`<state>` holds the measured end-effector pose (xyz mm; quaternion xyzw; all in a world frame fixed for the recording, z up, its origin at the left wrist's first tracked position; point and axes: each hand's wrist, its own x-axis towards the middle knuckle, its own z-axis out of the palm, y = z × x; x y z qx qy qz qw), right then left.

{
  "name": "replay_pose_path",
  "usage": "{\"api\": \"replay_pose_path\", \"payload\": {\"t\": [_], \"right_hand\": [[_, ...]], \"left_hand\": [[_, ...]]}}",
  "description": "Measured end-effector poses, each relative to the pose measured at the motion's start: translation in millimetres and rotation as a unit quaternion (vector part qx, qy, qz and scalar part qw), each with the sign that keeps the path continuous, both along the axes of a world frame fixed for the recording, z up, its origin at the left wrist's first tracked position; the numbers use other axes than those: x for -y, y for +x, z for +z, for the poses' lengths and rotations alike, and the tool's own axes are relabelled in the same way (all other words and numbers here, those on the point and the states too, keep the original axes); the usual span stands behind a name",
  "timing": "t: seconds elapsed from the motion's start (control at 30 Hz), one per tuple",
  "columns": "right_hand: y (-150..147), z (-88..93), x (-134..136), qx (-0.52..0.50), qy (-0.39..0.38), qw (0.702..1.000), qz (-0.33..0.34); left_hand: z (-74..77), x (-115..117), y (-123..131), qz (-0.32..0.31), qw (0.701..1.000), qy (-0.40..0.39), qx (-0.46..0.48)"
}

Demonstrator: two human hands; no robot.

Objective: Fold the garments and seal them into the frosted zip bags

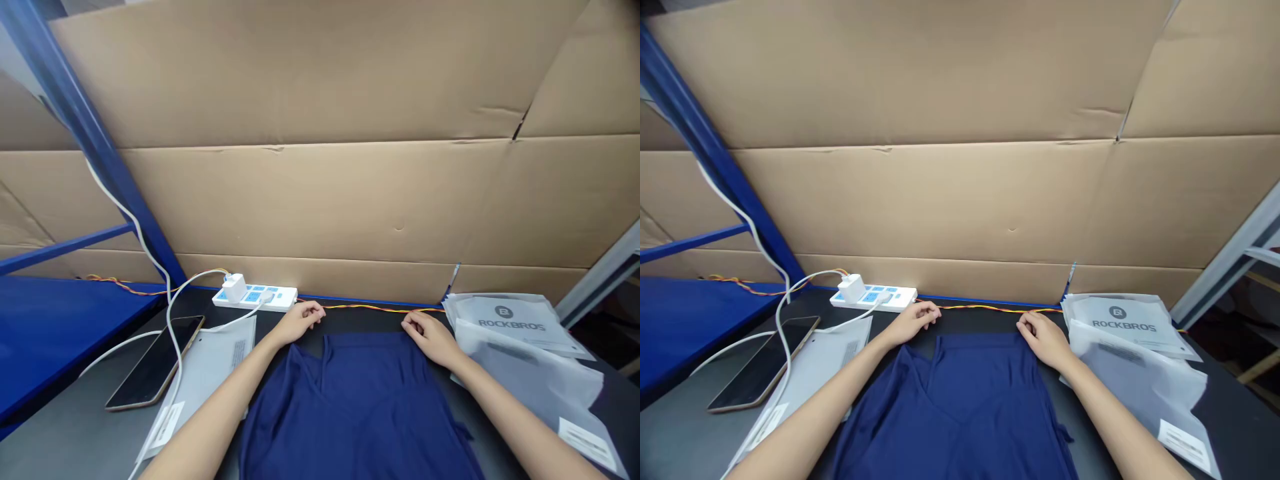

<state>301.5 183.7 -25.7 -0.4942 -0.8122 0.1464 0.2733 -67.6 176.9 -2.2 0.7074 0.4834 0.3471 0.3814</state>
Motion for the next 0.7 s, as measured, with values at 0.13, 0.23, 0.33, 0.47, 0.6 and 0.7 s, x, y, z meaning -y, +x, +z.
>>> {"api": "replay_pose_path", "payload": {"t": [0.13, 0.23, 0.33, 0.47, 0.6, 0.7], "right_hand": [[0, -0.7, 0, -0.002, 0.000, 1.000, -0.001], [-1, -0.5, 0, -0.005, -0.002, 1.000, 0.000], [0, 2.6, -1, -0.009, -0.014, 1.000, 0.007], [7, 10.9, -5, -0.014, -0.062, 0.997, 0.054], [15, 17.7, -9, -0.022, -0.112, 0.988, 0.107], [14, 24.9, -5, -0.030, -0.115, 0.986, 0.116]], "left_hand": [[-2.0, -1, 0, -0.002, 1.000, 0.002, -0.002], [-3.2, -2, 0, -0.004, 1.000, 0.004, -0.007], [0.3, -1, -1, -0.015, 1.000, 0.001, -0.019], [14.7, 3, -2, -0.083, 0.995, -0.026, -0.056], [29.2, 4, 1, -0.169, 0.978, -0.044, -0.112], [36.7, 4, 5, -0.193, 0.970, -0.039, -0.139]]}}
